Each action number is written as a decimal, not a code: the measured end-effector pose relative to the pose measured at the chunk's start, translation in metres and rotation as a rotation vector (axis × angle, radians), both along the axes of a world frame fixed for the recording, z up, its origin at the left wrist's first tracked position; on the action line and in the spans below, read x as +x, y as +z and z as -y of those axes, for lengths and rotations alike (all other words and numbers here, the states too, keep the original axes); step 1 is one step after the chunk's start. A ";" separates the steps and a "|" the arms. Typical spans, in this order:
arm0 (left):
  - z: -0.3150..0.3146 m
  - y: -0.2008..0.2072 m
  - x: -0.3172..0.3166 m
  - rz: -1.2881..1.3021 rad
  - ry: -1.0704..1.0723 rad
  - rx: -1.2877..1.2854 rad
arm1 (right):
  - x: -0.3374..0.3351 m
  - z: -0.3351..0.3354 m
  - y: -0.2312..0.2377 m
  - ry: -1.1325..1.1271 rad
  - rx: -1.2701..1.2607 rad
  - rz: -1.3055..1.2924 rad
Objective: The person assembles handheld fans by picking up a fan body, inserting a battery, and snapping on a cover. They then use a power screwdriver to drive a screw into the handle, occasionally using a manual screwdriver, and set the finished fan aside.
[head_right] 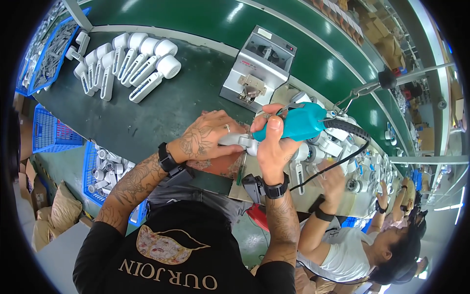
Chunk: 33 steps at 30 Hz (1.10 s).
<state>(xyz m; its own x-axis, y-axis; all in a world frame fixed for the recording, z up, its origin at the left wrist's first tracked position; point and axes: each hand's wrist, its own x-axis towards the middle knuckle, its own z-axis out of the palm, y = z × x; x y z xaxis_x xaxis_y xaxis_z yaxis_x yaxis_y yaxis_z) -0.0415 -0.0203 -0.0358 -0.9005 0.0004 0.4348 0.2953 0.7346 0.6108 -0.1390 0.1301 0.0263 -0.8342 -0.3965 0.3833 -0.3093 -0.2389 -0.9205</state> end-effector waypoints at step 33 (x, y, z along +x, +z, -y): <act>0.007 0.005 0.002 -0.069 -0.010 -0.032 | -0.033 0.057 0.033 -0.046 0.009 -0.082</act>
